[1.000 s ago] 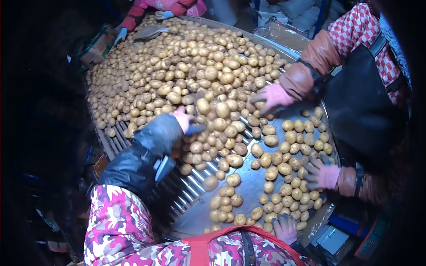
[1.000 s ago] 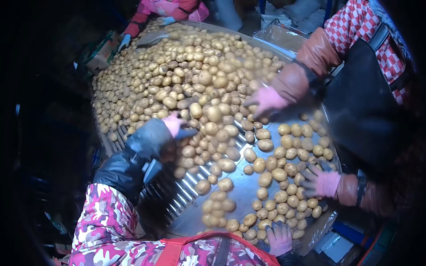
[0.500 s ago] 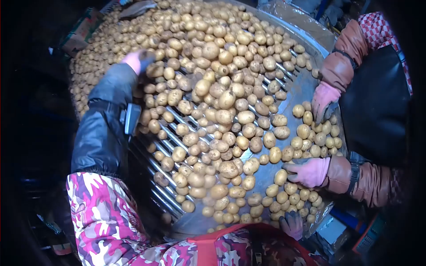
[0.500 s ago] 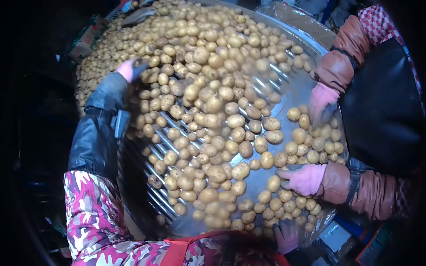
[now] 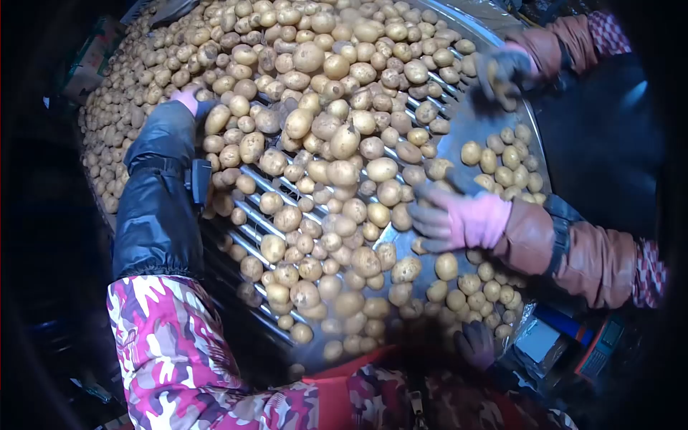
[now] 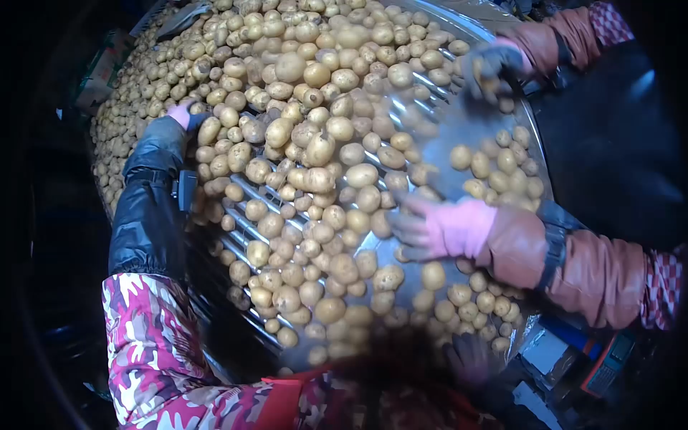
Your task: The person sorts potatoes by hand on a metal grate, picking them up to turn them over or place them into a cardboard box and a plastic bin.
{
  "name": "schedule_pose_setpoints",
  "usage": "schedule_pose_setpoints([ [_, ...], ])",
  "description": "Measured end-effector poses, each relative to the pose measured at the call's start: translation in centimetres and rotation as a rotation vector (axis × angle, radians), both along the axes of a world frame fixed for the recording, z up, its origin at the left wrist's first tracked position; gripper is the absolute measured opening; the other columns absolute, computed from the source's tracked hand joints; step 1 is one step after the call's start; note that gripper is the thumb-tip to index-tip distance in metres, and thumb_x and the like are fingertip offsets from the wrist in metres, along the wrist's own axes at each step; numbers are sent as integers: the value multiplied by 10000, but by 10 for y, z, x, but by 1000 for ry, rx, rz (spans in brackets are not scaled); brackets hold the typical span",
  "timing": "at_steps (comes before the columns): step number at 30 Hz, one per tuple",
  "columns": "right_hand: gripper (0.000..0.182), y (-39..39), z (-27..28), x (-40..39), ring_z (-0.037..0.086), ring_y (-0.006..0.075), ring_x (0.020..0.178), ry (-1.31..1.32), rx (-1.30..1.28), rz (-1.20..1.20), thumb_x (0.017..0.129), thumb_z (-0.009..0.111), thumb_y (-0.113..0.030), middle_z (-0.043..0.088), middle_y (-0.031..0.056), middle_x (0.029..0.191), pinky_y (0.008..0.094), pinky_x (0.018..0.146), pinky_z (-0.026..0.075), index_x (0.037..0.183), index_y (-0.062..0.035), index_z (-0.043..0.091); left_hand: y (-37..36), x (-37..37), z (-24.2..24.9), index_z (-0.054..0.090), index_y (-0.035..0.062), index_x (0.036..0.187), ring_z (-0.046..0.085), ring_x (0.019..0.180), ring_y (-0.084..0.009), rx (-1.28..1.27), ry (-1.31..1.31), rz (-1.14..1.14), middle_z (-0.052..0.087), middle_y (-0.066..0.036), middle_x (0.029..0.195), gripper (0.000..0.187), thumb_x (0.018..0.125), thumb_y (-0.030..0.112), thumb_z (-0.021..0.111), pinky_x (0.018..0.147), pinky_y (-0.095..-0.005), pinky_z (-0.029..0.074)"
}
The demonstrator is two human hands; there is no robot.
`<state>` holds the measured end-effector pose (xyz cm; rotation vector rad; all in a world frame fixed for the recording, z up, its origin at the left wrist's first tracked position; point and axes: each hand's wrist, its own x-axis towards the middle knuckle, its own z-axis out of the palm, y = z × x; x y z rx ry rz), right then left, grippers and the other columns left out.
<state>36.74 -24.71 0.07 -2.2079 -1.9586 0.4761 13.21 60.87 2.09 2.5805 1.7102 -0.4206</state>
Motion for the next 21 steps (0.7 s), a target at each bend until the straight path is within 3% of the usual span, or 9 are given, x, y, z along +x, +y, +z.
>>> schedule_pose_setpoints([
  [3, 524, -1, 21, -12, 530, 488, 1287, 31, -43, -97, 851, 711, -325, 576, 201, 1380, 650, 1041, 422, 1307, -78, 637, -62, -7, 19, 560, 276, 1490, 578, 1311, -478, -46, 69, -41, 551, -282, 1466, 863, 763, 700, 752, 1119, -534, 476],
  [4, 660, -24, -16, -1, 471, 494, 1361, -93, -112, 27, 830, 707, -427, 528, 193, 1456, 669, 1107, 361, 1392, -99, 596, -94, -12, 29, 563, 280, 1486, 579, 1310, -477, -58, 73, -56, 550, -283, 1462, 837, 777, 684, 749, 1114, -537, 479],
  [5, 711, -1, 16, -8, 489, 487, 1338, 55, -104, -83, 791, 712, -477, 548, 183, 1435, 651, 1112, 369, 1386, -103, 608, -130, -18, 35, 565, 284, 1482, 580, 1308, -476, -75, 78, -70, 550, -284, 1458, 811, 790, 668, 745, 1109, -539, 481],
  [7, 740, -2, 6, -6, 510, 476, 1312, -1, -42, -45, 771, 719, -491, 569, 183, 1397, 634, 1093, 392, 1383, -90, 608, -179, -24, 39, 563, 304, 1480, 568, 1324, -469, -111, 80, -58, 530, -282, 1471, 763, 815, 632, 743, 1111, -539, 479],
  [9, 740, 6, 16, -7, 526, 461, 1295, 20, 52, -51, 772, 720, -495, 581, 180, 1371, 616, 1080, 409, 1376, -81, 611, -219, -29, 36, 553, 337, 1484, 543, 1357, -456, -161, 71, -9, 492, -274, 1504, 722, 836, 592, 745, 1124, -532, 470],
  [11, 743, 10, 18, -9, 531, 462, 1289, 34, 108, -54, 776, 721, -506, 584, 188, 1359, 606, 1062, 425, 1371, -74, 615, -259, -34, 21, 469, 343, 1562, 418, 1449, -498, -156, -99, 67, 400, -286, 1588, 892, 799, 738, 707, 1164, -573, 408],
  [15, 710, 6, 7, -7, 539, 465, 1277, 24, 167, -41, 806, 719, -492, 591, 197, 1356, 594, 1038, 448, 1366, -67, 620, -346, -51, 25, 478, 365, 1555, 401, 1425, -556, -55, -127, 143, 362, -277, 1619, 852, 820, 746, 680, 1171, -599, 384],
  [17, 626, 9, 6, -12, 555, 442, 1271, 15, 190, -77, 844, 708, -437, 606, 189, 1340, 588, 1050, 445, 1342, -66, 632, -400, -50, 37, 492, 363, 1541, 406, 1404, -567, 71, -25, 44, 333, -264, 1636, 784, 846, 655, 708, 1164, -592, 397],
  [21, 601, 9, 6, -12, 562, 442, 1264, 36, 193, -80, 852, 709, -407, 605, 190, 1358, 582, 1044, 454, 1342, -68, 633, -454, -60, 43, 418, 346, 1591, 350, 1431, -582, -72, -78, 91, 262, -328, 1639, 846, 858, 670, 690, 1163, -612, 387],
])
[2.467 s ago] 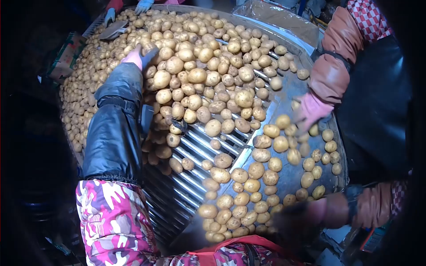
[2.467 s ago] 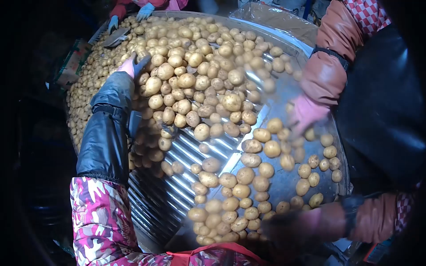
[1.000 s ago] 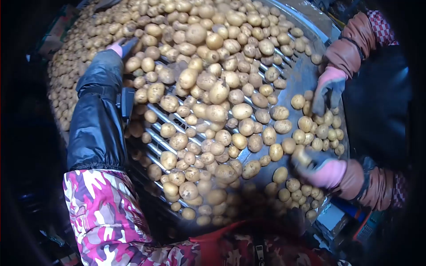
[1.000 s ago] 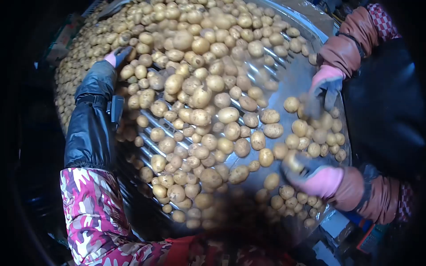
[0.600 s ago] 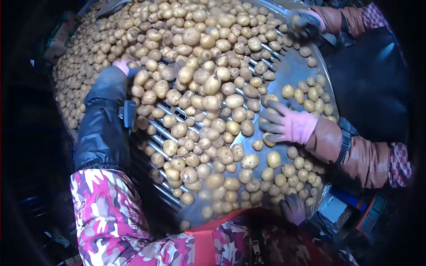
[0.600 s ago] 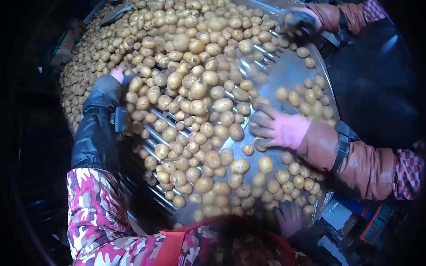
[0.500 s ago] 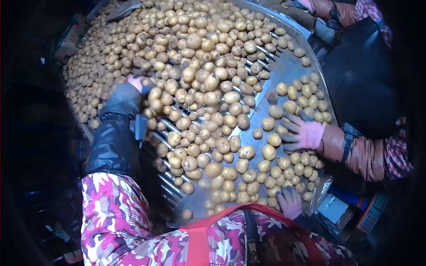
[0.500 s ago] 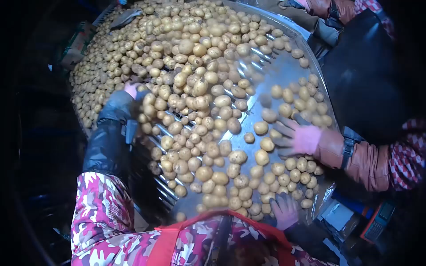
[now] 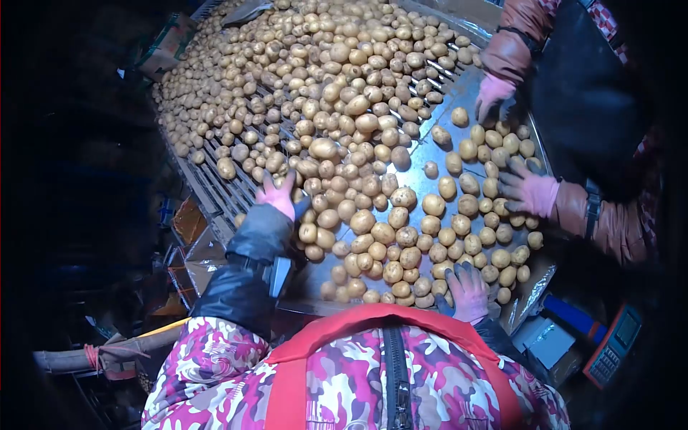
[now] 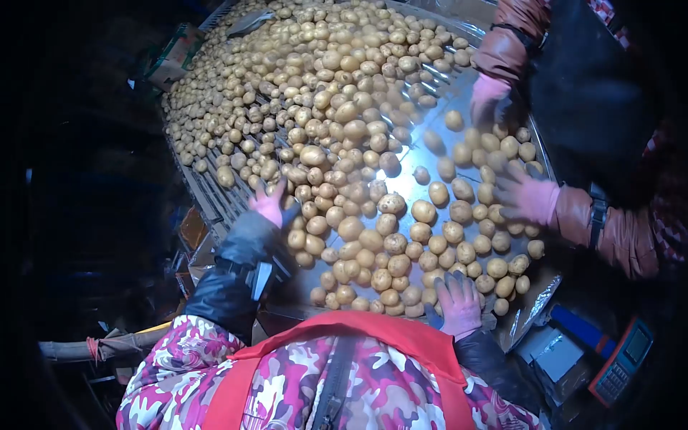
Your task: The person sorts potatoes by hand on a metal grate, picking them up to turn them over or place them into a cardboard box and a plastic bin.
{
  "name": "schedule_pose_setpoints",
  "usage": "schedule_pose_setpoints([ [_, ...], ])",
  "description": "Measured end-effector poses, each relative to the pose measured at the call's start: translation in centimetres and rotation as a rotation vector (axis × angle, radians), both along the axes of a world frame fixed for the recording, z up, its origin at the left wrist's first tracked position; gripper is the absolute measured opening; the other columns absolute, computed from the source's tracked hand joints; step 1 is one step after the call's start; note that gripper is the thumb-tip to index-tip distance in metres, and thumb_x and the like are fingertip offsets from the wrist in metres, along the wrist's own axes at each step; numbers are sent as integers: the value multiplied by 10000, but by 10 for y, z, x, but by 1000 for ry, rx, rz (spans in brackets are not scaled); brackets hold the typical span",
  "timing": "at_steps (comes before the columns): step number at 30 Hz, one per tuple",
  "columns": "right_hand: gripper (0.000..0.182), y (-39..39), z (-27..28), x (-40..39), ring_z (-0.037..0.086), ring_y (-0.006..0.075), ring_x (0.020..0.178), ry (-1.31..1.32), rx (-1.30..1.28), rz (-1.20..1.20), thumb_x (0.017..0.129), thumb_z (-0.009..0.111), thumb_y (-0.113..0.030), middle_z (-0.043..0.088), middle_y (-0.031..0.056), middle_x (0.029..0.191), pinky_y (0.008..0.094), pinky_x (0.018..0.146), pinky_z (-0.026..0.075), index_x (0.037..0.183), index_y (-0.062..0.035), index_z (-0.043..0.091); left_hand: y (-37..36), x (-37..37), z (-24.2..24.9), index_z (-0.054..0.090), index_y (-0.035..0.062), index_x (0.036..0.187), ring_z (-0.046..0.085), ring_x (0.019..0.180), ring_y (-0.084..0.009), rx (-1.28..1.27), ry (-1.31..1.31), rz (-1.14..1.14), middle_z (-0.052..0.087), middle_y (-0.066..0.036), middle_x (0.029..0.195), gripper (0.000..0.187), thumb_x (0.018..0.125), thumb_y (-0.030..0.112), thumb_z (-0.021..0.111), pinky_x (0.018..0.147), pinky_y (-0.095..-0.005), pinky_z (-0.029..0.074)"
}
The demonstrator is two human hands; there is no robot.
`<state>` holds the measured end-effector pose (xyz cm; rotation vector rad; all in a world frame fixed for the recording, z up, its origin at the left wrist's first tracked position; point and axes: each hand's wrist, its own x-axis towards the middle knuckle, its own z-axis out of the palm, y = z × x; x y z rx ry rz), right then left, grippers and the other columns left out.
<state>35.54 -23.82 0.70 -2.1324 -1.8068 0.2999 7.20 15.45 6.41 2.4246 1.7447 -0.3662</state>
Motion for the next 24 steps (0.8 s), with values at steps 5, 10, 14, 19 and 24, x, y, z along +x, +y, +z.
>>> schedule_pose_setpoints([
  [5, 567, 2, 7, 2, 570, 434, 1248, 18, 28, -3, 846, 707, -405, 622, 175, 1313, 568, 1001, 474, 1299, -68, 648, -37, 15, 33, 424, 203, 1589, 607, 1253, -486, -339, 197, -95, 560, -302, 1408, 902, 876, 701, 664, 1093, -506, 480],
  [10, 560, 4, 8, 3, 569, 424, 1250, 12, -1, -11, 848, 707, -422, 626, 174, 1301, 562, 959, 478, 1274, -63, 650, 36, 84, 88, 677, 63, 1212, 726, 980, -392, -3, -101, -332, 731, -233, 1093, 523, 987, 533, 631, 837, -494, 588],
  [14, 504, -9, -13, 0, 609, 355, 940, -65, -91, -13, 870, 681, -478, 640, 107, 1060, 512, 794, 470, 1226, -123, 701, 133, 175, 61, 544, 155, 1488, 582, 1290, -435, 147, -262, -396, 584, -259, 1406, 652, 959, 511, 681, 1093, -505, 481],
  [19, 332, 5, -4, 8, 643, 350, 1043, -87, 18, 5, 888, 645, -313, 693, 104, 1184, 519, 867, 503, 1168, -149, 717, 222, 253, 23, 506, 234, 1534, 465, 1415, -468, 291, -329, -305, 394, -240, 1599, 825, 842, 598, 769, 1160, -531, 427],
  [24, 255, -12, -25, 7, 674, 355, 1118, -273, 27, 86, 941, 627, -248, 697, 114, 1188, 554, 957, 523, 1158, -144, 712, 254, 279, 9, 550, 208, 1505, 459, 1411, -459, -54, -367, -164, 427, -297, 1544, 886, 787, 674, 778, 1192, -508, 394],
])
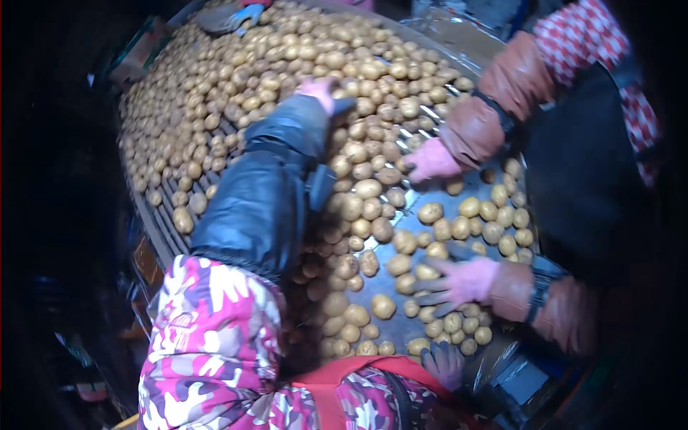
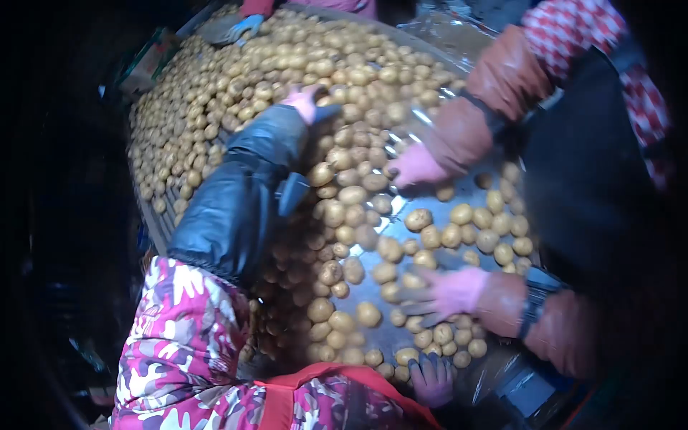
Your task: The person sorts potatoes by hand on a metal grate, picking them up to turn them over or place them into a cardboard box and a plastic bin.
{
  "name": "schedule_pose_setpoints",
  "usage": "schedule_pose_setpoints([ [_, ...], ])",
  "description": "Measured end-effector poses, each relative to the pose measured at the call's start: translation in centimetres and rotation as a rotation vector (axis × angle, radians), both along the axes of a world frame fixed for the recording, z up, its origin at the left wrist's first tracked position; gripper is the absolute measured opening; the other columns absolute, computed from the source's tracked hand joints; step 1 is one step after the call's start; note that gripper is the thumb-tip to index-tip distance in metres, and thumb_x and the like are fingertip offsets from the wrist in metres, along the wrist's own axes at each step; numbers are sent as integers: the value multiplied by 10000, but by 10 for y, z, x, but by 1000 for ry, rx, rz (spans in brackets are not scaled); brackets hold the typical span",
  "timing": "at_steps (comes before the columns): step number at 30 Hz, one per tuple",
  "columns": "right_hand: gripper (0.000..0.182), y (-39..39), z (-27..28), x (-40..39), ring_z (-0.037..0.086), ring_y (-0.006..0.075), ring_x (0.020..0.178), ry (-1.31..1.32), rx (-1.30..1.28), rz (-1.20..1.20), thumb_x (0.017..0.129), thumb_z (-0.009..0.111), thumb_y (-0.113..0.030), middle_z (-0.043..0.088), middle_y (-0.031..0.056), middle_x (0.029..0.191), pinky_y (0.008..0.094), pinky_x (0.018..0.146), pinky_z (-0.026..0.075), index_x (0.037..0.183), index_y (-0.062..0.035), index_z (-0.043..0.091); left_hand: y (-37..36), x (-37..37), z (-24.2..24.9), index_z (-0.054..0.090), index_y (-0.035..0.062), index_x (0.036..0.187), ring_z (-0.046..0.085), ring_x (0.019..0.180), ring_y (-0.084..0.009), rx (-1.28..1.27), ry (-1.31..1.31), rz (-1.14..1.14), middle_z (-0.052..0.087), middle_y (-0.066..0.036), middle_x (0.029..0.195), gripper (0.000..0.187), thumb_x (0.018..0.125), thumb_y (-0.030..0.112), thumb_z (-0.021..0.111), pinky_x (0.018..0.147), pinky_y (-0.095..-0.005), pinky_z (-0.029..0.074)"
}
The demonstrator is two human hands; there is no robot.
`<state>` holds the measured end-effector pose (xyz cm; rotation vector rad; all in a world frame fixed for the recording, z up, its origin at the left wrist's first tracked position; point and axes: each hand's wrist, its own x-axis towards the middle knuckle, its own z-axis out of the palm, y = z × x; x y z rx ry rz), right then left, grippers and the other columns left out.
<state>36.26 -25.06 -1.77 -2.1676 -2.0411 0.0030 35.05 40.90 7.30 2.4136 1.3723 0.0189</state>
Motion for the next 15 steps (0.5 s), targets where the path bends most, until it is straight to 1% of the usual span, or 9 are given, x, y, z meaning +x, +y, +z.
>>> schedule_pose_setpoints([
  [2, 253, -3, -9, 0, 682, 383, 1092, 48, -8, -5, 936, 631, -228, 695, 128, 1175, 566, 937, 533, 1156, -132, 710, -24, 3, -14, 597, 199, 1458, 464, 1401, -457, 153, 56, 32, 491, -281, 1490, 853, 780, 688, 767, 1187, -506, 395],
  [4, 263, -8, -14, 3, 675, 402, 1102, 68, -20, 2, 936, 630, -223, 695, 132, 1173, 574, 940, 534, 1166, -122, 709, -48, -13, -13, 654, 191, 1371, 462, 1387, -448, 107, -20, 22, 536, -261, 1428, 767, 793, 686, 747, 1159, -518, 408],
  [7, 322, 2, 6, 3, 636, 441, 1162, 87, -96, -9, 933, 620, -229, 667, 151, 1246, 586, 974, 516, 1221, -102, 692, -91, -50, -16, 708, 165, 1184, 477, 1317, -433, 304, -128, -128, 563, -221, 1326, 603, 803, 631, 746, 1081, -528, 448],
  [8, 340, 2, 7, 2, 626, 446, 1177, 103, -110, -16, 930, 617, -230, 659, 154, 1265, 587, 981, 512, 1236, -100, 687, -109, -59, -13, 731, 188, 1213, 441, 1363, -414, 351, -121, -114, 492, -195, 1438, 626, 783, 642, 758, 1094, -557, 440],
  [10, 465, -1, 0, 2, 566, 468, 1257, 151, -125, -23, 893, 632, -328, 609, 169, 1339, 602, 1031, 469, 1293, -91, 658, -134, -88, -15, 713, 203, 1248, 467, 1341, -418, 316, -200, -89, 503, -192, 1420, 611, 795, 610, 763, 1068, -566, 454],
  [12, 541, 5, 4, 2, 538, 474, 1287, 198, -116, -35, 869, 659, -386, 592, 178, 1353, 610, 1046, 449, 1314, -81, 643, -167, -112, -10, 687, 168, 1242, 484, 1290, -453, 178, -138, -144, 530, -221, 1362, 595, 790, 541, 790, 1044, -572, 461],
  [13, 580, 4, 3, 1, 523, 476, 1300, 207, -123, -40, 853, 678, -412, 585, 184, 1356, 612, 1051, 440, 1323, -74, 635, -194, -123, -6, 662, 176, 1284, 489, 1298, -435, 182, -161, -126, 535, -204, 1358, 581, 819, 502, 781, 1049, -556, 462],
  [14, 621, 3, 2, 1, 509, 478, 1314, 220, -125, -46, 838, 698, -438, 577, 189, 1359, 614, 1055, 432, 1332, -67, 628, -209, -134, 5, 643, 188, 1314, 494, 1306, -396, 2, -144, -110, 549, -172, 1342, 577, 834, 478, 775, 1081, -594, 418],
  [15, 663, 4, 1, 0, 495, 480, 1327, 227, -128, -49, 823, 717, -463, 570, 195, 1362, 616, 1060, 424, 1341, -61, 621, -224, -146, -2, 637, 193, 1321, 496, 1313, -380, 145, -135, -124, 559, -156, 1328, 582, 832, 476, 775, 1100, -634, 380],
])
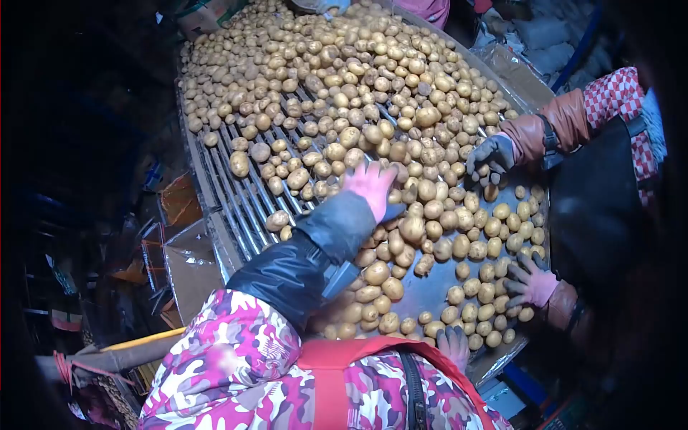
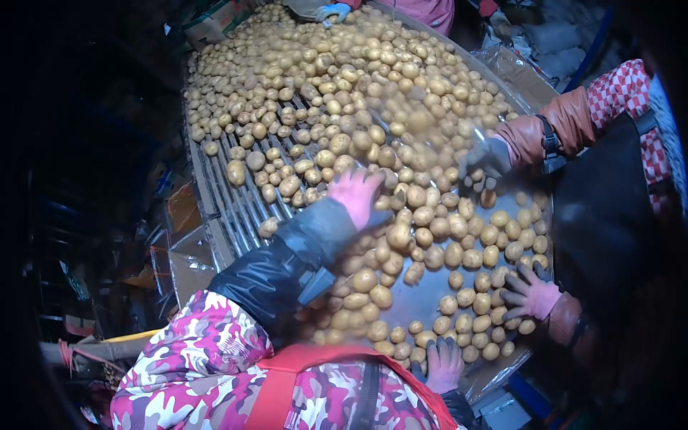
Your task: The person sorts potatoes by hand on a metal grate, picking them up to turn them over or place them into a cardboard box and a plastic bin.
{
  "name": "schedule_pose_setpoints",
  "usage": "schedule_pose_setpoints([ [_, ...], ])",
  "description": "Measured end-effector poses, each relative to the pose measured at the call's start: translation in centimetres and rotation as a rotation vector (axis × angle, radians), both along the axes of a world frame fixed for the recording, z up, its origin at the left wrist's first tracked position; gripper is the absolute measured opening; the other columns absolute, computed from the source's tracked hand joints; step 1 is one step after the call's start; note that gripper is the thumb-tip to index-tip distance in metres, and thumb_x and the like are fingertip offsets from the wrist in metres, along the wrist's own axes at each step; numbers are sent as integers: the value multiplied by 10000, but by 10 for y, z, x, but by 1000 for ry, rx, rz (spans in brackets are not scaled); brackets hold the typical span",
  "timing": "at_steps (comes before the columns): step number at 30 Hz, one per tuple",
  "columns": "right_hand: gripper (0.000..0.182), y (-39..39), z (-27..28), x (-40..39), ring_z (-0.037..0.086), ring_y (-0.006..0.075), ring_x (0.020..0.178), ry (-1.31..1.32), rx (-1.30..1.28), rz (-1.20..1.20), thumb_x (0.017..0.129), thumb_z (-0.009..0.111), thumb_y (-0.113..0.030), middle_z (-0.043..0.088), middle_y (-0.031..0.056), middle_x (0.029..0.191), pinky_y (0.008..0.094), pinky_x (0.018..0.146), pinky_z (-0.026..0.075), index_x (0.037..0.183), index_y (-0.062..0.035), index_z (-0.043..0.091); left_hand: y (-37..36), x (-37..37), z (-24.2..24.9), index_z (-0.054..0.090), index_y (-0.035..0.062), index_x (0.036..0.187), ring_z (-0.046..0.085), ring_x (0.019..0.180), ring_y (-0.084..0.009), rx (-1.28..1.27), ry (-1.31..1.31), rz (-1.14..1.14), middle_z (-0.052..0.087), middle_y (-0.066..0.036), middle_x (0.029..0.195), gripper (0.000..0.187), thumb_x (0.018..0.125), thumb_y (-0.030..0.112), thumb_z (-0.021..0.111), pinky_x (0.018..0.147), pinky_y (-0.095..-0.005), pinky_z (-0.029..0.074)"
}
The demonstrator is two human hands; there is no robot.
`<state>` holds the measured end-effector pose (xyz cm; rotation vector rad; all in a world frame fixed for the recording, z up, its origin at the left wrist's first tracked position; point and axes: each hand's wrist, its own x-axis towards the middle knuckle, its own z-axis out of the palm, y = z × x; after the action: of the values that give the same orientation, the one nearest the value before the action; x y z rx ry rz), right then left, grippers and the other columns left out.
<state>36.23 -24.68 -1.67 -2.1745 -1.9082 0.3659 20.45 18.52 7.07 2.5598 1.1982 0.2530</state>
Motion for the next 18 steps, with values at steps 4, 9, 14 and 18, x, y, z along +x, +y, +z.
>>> schedule_pose_setpoints([
  [4, 674, 3, 8, 1, 478, 480, 1343, -3, 14, 15, 813, 719, -442, 562, 204, 1374, 621, 1072, 406, 1350, -48, 611, -43, -42, -21, 609, 207, 1356, 487, 1348, -360, 112, 118, -87, 571, -126, 1326, 627, 818, 477, 784, 1146, -734, 258],
  [9, 686, 3, 12, 0, 471, 485, 1347, 22, 6, -2, 806, 723, -430, 565, 209, 1376, 623, 1084, 391, 1357, -39, 604, -57, -79, 9, 642, 203, 1381, 611, 1253, -334, -401, 75, -68, 638, -148, 1340, 517, 948, 482, 685, 1080, -603, 421],
  [14, 680, 4, 15, -1, 467, 486, 1352, 8, -16, -11, 806, 725, -426, 566, 210, 1380, 620, 1085, 388, 1349, -33, 608, 90, -160, -56, 727, 56, 1244, 723, 955, -249, -321, -718, 395, 766, -142, 1043, 406, 971, 356, 716, 841, -364, 578],
  [18, 687, 3, 15, 0, 462, 480, 1360, -12, -44, -9, 801, 737, -434, 559, 202, 1394, 617, 1085, 386, 1352, -44, 608, 167, -217, -23, 640, 120, 1404, 634, 1197, -453, 196, -161, 892, 662, -281, 1271, 763, 808, 567, 803, 1064, -480, 505],
])
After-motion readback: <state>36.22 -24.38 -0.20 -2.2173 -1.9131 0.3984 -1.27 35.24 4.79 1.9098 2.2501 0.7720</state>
